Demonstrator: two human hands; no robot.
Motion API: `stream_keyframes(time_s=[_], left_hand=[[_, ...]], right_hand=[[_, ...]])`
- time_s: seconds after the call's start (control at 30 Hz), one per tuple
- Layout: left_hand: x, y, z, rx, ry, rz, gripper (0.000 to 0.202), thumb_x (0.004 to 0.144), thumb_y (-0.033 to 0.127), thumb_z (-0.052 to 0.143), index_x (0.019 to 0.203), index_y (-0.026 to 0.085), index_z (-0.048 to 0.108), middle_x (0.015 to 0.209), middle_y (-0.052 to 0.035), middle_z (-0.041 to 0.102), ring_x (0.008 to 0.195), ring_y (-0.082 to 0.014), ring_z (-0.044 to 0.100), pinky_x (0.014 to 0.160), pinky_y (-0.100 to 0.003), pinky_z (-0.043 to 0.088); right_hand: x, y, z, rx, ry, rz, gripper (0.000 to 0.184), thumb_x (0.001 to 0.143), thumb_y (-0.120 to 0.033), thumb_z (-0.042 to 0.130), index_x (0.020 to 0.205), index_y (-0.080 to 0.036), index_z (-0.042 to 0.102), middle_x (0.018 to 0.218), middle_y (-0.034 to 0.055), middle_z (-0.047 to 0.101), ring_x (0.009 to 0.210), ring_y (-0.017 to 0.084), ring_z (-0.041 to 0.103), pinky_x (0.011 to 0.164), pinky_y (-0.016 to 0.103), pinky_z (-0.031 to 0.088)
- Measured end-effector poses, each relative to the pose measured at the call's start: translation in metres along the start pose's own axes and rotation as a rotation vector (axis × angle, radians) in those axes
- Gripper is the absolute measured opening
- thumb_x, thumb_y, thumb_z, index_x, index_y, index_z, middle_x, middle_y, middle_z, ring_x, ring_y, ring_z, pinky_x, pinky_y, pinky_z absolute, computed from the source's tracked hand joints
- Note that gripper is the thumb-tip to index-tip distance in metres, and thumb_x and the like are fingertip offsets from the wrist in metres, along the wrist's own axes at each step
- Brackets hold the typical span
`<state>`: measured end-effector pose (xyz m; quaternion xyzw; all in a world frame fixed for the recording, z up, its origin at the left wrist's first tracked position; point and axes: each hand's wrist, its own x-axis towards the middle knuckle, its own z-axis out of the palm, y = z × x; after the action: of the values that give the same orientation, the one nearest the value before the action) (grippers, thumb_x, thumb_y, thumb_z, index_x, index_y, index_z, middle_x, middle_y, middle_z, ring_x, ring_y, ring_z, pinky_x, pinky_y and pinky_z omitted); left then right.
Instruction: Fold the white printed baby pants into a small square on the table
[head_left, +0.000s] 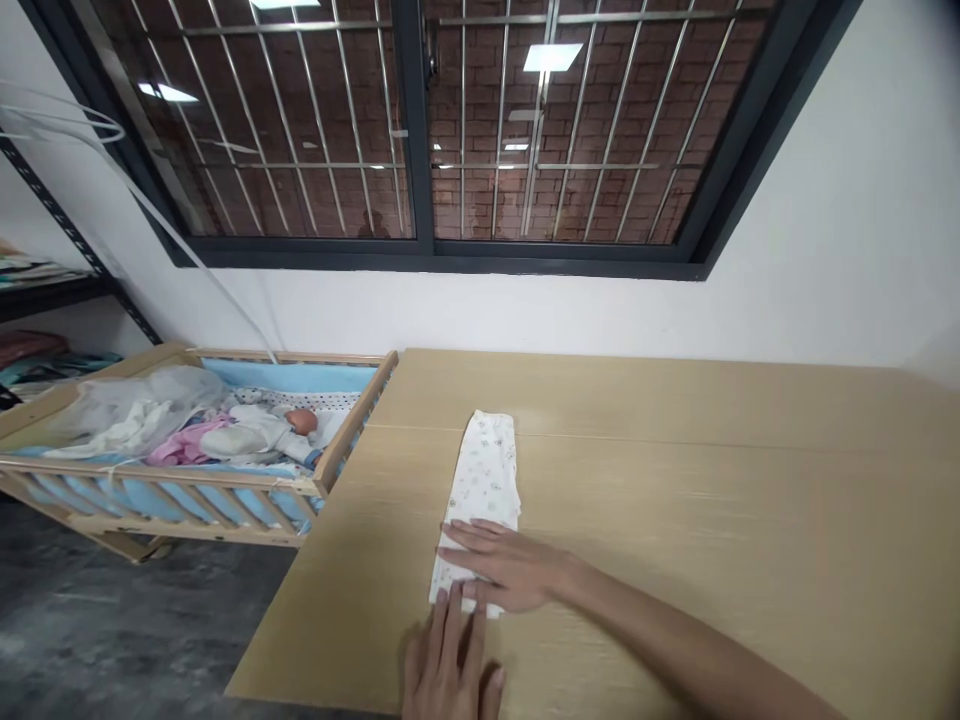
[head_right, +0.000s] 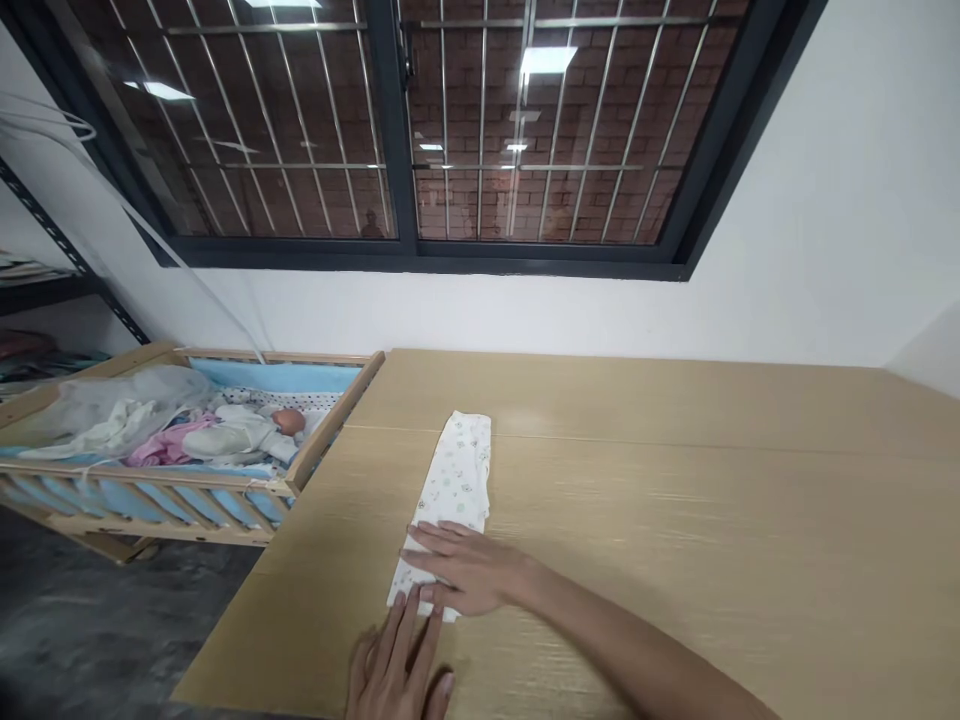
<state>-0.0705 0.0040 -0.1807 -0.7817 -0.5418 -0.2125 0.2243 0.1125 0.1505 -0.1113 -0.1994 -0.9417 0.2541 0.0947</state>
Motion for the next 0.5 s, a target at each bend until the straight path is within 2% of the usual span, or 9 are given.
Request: stream_keyframes(time_s=[0.1,0.2,0.27,0.33,0.43,0.5], left_hand=[[0.006,-0.004,-0.008,0.011,0.001,0.015,0.052,0.091,0.027,0.053,0.143,0.027,0.056,0.148,-0.0098,0.057,0.134,-0.0302,0.053,0.100,-0.047,0.042],[0.009,-0.010,-0.013,0.046,0.019,0.079,0.050,0.091,0.029,0.055,0.142,0.027,0.057,0.146,-0.0082,0.059,0.132,-0.0280,0.054,0.099,-0.044,0.041],[0.010,-0.013,-0.014,0.061,0.026,0.115,0.050,0.092,0.032,0.056,0.142,0.027,0.057,0.145,-0.0064,0.061,0.131,-0.0260,0.054,0.098,-0.041,0.041],[0.009,-0.014,-0.015,0.058,0.022,0.112,0.049,0.093,0.035,0.055,0.142,0.028,0.057,0.145,-0.0048,0.060,0.131,-0.0250,0.053,0.097,-0.040,0.041],[0.010,-0.012,-0.017,0.043,0.018,0.099,0.049,0.094,0.038,0.054,0.142,0.027,0.057,0.146,-0.0057,0.060,0.132,-0.0258,0.054,0.098,-0.040,0.041],[0.013,-0.013,-0.021,0.031,0.015,0.114,0.049,0.094,0.037,0.055,0.142,0.025,0.056,0.146,-0.0070,0.059,0.132,-0.0263,0.054,0.099,-0.040,0.040]], right_hand=[[0.012,0.049,-0.012,-0.086,0.033,0.081,0.063,0.108,-0.058,0.040,0.163,-0.033,0.020,0.169,0.0037,0.008,0.155,0.028,0.011,0.126,0.049,0.012],[0.032,0.112,-0.042,-0.213,0.074,0.192,0.065,0.108,-0.063,0.035,0.163,-0.032,0.022,0.169,0.0023,0.010,0.155,0.028,0.010,0.127,0.048,0.009],[0.043,0.150,-0.064,-0.273,0.067,0.267,0.063,0.109,-0.059,0.033,0.163,-0.027,0.025,0.169,0.0041,0.012,0.155,0.028,0.011,0.127,0.048,0.011],[0.050,0.176,-0.081,-0.306,0.075,0.288,0.060,0.109,-0.051,0.033,0.162,-0.024,0.029,0.167,0.0057,0.016,0.154,0.028,0.015,0.126,0.049,0.015],[0.055,0.189,-0.093,-0.313,0.098,0.259,0.057,0.107,-0.045,0.037,0.159,-0.022,0.038,0.165,0.0061,0.025,0.153,0.029,0.021,0.126,0.049,0.018],[0.051,0.177,-0.092,-0.299,0.133,0.249,0.058,0.107,-0.046,0.038,0.158,-0.020,0.039,0.165,0.0076,0.028,0.152,0.029,0.023,0.126,0.047,0.020]])
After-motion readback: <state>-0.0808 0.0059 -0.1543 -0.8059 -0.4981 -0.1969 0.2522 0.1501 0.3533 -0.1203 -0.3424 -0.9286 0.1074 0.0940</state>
